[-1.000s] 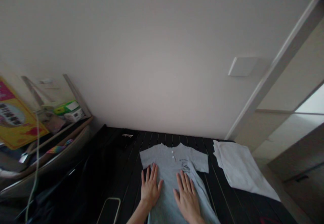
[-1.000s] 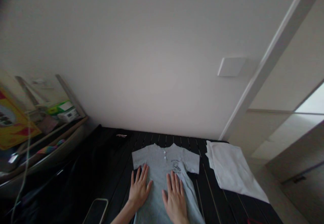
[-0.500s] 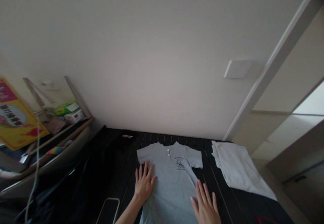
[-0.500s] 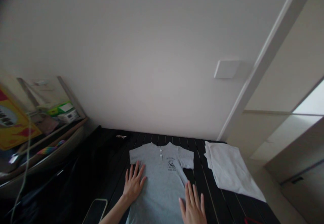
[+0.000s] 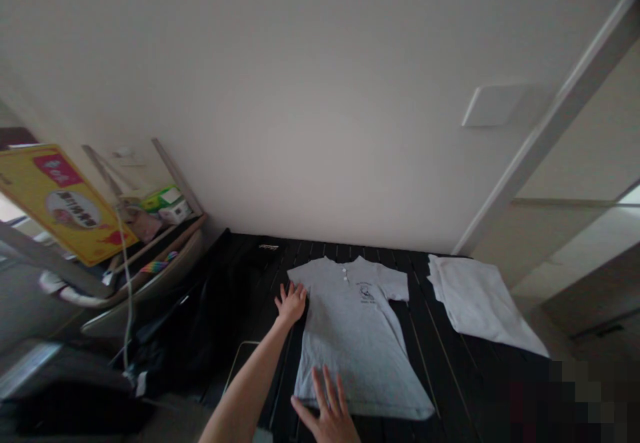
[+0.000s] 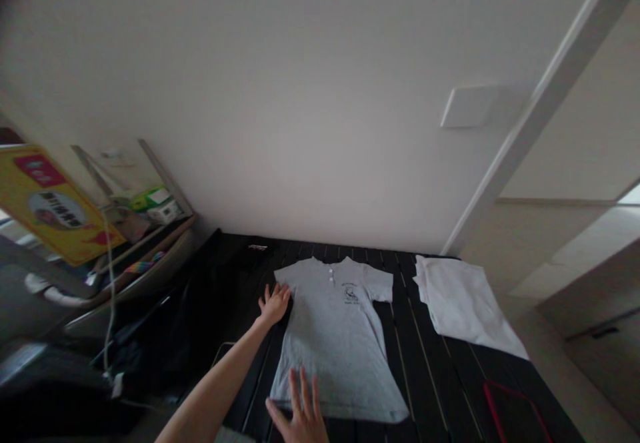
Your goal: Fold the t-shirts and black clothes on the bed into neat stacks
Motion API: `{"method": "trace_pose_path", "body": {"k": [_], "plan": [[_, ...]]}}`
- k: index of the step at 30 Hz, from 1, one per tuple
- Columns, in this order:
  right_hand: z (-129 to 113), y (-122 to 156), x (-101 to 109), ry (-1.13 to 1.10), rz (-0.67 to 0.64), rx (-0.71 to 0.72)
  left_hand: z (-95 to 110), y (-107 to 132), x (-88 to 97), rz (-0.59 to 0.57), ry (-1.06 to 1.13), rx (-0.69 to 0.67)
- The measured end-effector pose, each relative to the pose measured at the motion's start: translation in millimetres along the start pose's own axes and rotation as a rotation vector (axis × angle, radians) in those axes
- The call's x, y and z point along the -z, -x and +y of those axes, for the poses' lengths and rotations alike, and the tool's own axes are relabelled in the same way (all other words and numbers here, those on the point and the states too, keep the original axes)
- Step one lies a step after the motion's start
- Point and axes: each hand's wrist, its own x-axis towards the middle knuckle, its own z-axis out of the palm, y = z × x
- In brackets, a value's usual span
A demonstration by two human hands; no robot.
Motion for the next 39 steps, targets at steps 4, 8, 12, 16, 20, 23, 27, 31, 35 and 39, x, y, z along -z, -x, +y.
{"method": "trace_pose_path", "body": {"k": [4,8,12,16,20,23,27,31,35,39], "plan": [[-15.7,5.3,8.1,-0.129,-0.16,-0.109,1.1,-1.8,-1.1,-0.024,0.053,-0.016],[-18.7,5.3,39.3,-0.167,-0.157,-0.182,11.1,-0.7,5.6,-0.005,0.146,-0.02],[-18.8,16.1,60.6,-0.121,0.002,-0.224,41.9,-3.7,21.3,0.055,0.285,-0.155],[-17.9,40.1,75.7,0.0,0.189,-0.315,91.1,-3.4,34.0,0.058,0.411,-0.385],[-15.6,58.8,89.8,0.102,0.325,-0.501,128.4,13.0,20.8,-0.035,0.476,-0.608],[-10.4,65.3,92.0,0.104,0.298,-0.486,130.6,35.6,-13.9,-0.002,0.321,-0.589],[5.2,71.6,78.7,0.025,0.061,-0.364,105.3,67.2,-69.0,-0.007,-0.026,-0.509],[42.8,64.1,77.6,-0.07,-0.011,-0.266,81.3,88.5,-96.1,0.1,-0.164,-0.573],[118.6,30.1,102.8,-0.024,0.217,-0.58,66.4,113.3,-99.9,0.205,-0.173,-0.561],[204.1,-11.1,126.5,-0.037,0.213,-1.021,45.7,147.8,-96.4,0.206,-0.208,-0.569]]}}
